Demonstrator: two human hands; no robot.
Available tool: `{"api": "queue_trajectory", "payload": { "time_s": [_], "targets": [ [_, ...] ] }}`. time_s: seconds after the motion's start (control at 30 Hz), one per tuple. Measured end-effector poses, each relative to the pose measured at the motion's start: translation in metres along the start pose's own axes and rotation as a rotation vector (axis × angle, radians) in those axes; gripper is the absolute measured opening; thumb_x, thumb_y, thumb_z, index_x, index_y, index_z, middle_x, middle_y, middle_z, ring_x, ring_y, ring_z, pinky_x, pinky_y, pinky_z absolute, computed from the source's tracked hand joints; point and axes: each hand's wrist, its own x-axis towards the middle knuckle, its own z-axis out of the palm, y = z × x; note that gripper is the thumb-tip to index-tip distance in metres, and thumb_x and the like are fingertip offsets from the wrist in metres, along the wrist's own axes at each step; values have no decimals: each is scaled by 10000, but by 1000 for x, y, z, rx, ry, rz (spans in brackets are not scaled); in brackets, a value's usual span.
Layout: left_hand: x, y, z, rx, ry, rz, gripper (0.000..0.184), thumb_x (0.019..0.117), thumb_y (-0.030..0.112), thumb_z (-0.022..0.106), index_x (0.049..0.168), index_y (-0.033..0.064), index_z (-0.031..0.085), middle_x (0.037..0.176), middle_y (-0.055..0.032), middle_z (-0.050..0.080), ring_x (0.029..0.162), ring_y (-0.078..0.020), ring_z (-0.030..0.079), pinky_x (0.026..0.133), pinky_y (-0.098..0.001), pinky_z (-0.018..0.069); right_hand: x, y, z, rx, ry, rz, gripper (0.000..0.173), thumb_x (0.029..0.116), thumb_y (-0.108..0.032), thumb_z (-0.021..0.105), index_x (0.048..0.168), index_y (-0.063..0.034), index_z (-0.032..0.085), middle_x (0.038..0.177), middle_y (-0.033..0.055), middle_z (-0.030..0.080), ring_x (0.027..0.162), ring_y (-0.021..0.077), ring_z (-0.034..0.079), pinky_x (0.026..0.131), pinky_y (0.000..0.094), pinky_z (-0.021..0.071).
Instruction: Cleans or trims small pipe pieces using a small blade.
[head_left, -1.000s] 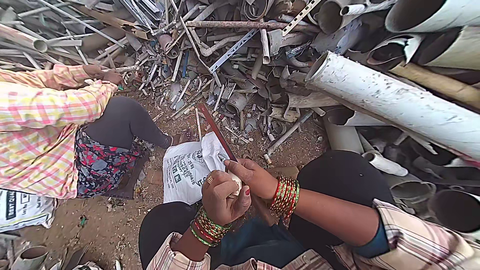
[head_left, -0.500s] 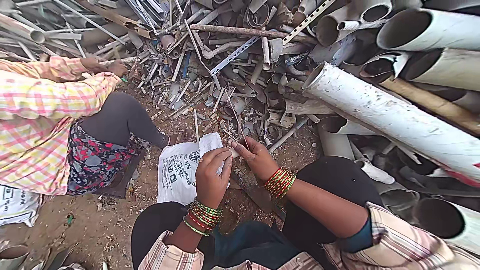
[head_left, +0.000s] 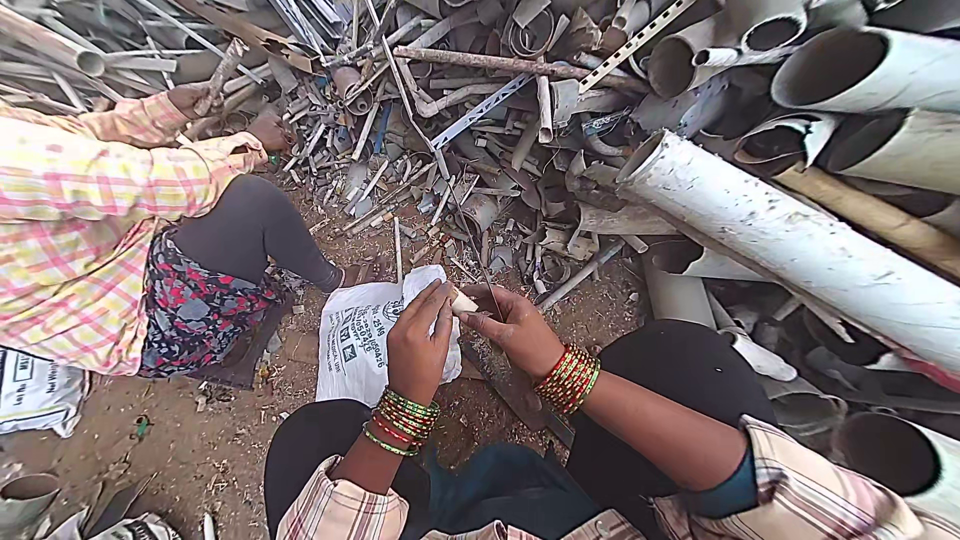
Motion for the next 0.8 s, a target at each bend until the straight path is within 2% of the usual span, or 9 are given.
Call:
{"api": "queue_trajectory", "payload": {
  "time_s": [0.1, 0.23, 0.33, 0.4, 0.43, 0.6, 0.7, 0.8],
  "targets": [
    [1, 0, -2, 7, -21, 30, 251, 926, 4, 620, 1132, -56, 749, 1155, -241, 725, 980, -282, 752, 840, -297, 586, 0, -1, -2, -21, -9, -9, 355, 973, -124, 686, 1303, -17, 611, 940, 11, 678, 556, -37, 495, 487, 125, 398],
    [1, -2, -1, 10, -43, 60, 256, 931, 2, 610, 1138, -75, 740, 1186, -251, 713, 1013, -304, 746, 859, -303, 582, -2, 1, -1, -70, 17, -36, 370, 963, -150, 705, 1296, -14, 619, 910, 7, 688, 581, -42, 523, 512, 128, 415],
    [1, -6, -3, 14, -68, 82, 249, 945, 0, 598, 1136, -69, 743, 1194, -242, 713, 1028, -312, 743, 867, -310, 578, -2, 4, 0, -173, 49, -82, 400, 959, -208, 717, 1293, -6, 630, 931, 25, 689, 655, -25, 552, 598, 151, 452],
    [1, -6, -4, 14, -94, 80, 247, 951, -7, 593, 1138, -65, 744, 1190, -237, 716, 1033, -317, 742, 881, -327, 577, -2, 7, 0, -232, 65, -115, 409, 952, -238, 724, 1283, -11, 647, 960, 50, 702, 738, 7, 599, 699, 196, 498],
    [2, -6, -5, 16, -104, 78, 245, 953, -12, 591, 1135, -63, 746, 1183, -235, 719, 1046, -327, 739, 895, -340, 576, -2, 9, 0, -259, 69, -126, 400, 952, -251, 721, 1268, -15, 655, 947, 53, 702, 746, 20, 601, 716, 217, 501],
    [1, -9, -3, 21, -88, 94, 209, 946, -12, 600, 1062, -71, 763, 1094, -239, 742, 1001, -320, 749, 882, -331, 580, -6, 7, 1, -372, 90, -133, 352, 964, -263, 705, 1202, -4, 681, 820, 49, 644, 667, 76, 519, 660, 286, 452],
    [0, -10, -1, 22, -65, 112, 202, 933, -23, 603, 1038, -75, 767, 1070, -244, 745, 972, -320, 754, 872, -325, 583, -7, 6, 1, -396, 93, -133, 356, 970, -273, 700, 1195, 2, 688, 860, 85, 677, 713, 124, 575, 703, 333, 484],
    [-1, -11, 2, 24, -47, 119, 211, 927, -38, 590, 1034, -74, 768, 1058, -246, 746, 962, -319, 756, 860, -319, 585, -7, 5, 1, -426, 114, -139, 340, 968, -283, 704, 1151, 4, 703, 835, 92, 674, 716, 149, 587, 705, 360, 489]
  ]
}}
